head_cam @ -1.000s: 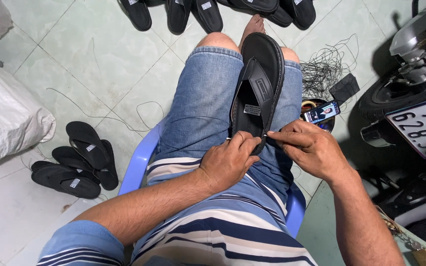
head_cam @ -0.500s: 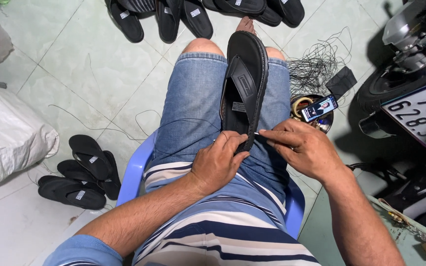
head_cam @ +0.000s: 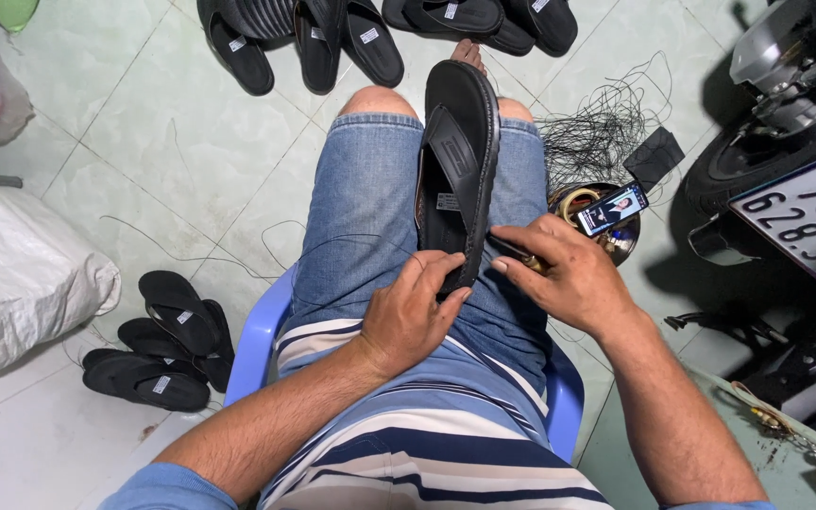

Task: The person sits on a blue plastic chair and sews a black slipper using a needle and thread. They hold the slipper on their lap and repeatedly push the needle through the sole and strap while pulling the thread tight. Several other black slippers are scattered on the tiled floor nearby.

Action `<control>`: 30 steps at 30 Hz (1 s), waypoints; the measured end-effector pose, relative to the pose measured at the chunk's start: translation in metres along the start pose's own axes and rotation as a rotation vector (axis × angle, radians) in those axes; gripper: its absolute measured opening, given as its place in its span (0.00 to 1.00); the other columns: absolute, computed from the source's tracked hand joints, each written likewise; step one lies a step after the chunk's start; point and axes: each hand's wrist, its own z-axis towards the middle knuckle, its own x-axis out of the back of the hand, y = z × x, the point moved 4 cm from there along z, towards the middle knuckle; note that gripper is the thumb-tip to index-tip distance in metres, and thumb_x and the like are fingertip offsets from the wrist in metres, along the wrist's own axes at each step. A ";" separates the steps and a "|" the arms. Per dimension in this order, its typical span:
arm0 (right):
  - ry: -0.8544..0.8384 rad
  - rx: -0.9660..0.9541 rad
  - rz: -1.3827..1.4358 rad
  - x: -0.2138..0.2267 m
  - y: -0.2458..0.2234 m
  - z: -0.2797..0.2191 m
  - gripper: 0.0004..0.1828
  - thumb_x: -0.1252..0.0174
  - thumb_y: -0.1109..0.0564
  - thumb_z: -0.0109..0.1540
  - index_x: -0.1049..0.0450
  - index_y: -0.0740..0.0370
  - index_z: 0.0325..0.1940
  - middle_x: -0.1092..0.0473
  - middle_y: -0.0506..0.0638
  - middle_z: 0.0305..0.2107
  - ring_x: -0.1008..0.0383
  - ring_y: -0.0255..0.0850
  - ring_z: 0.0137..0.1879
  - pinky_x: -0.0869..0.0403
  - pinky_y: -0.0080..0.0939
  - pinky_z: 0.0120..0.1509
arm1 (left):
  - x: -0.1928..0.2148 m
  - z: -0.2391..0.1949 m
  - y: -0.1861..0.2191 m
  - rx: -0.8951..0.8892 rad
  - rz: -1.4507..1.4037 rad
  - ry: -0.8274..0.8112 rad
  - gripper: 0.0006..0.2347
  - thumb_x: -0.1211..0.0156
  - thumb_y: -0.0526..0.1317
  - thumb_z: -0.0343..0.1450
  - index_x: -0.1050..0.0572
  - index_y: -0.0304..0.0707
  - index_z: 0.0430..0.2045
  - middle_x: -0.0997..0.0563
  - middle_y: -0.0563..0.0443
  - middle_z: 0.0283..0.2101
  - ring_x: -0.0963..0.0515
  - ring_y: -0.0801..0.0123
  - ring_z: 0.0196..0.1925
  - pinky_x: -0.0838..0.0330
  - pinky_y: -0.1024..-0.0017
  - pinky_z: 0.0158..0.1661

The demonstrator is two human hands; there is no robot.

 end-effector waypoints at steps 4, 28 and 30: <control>0.025 0.046 -0.003 -0.007 0.000 0.004 0.17 0.39 0.50 0.54 0.25 0.49 0.47 0.31 0.48 0.26 0.28 0.45 0.32 0.29 0.43 0.35 | 0.002 -0.002 -0.003 0.064 -0.104 -0.019 0.14 0.40 0.41 0.64 0.31 0.44 0.43 0.27 0.52 0.37 0.22 0.64 0.22 0.26 0.69 0.21; 0.172 -0.051 0.327 -0.022 -0.018 0.011 0.10 0.45 0.61 0.51 0.23 0.55 0.34 0.27 0.52 0.20 0.25 0.48 0.31 0.28 0.43 0.35 | 0.019 0.001 -0.016 0.069 0.040 0.242 0.17 0.35 0.45 0.57 0.27 0.44 0.37 0.27 0.58 0.31 0.21 0.67 0.32 0.25 0.73 0.29; 0.315 0.020 0.228 -0.014 -0.016 0.014 0.08 0.43 0.61 0.56 0.23 0.57 0.38 0.26 0.55 0.26 0.25 0.51 0.37 0.27 0.46 0.40 | 0.023 0.001 -0.019 0.071 0.009 0.267 0.17 0.35 0.42 0.56 0.27 0.42 0.37 0.26 0.55 0.29 0.22 0.64 0.31 0.25 0.71 0.27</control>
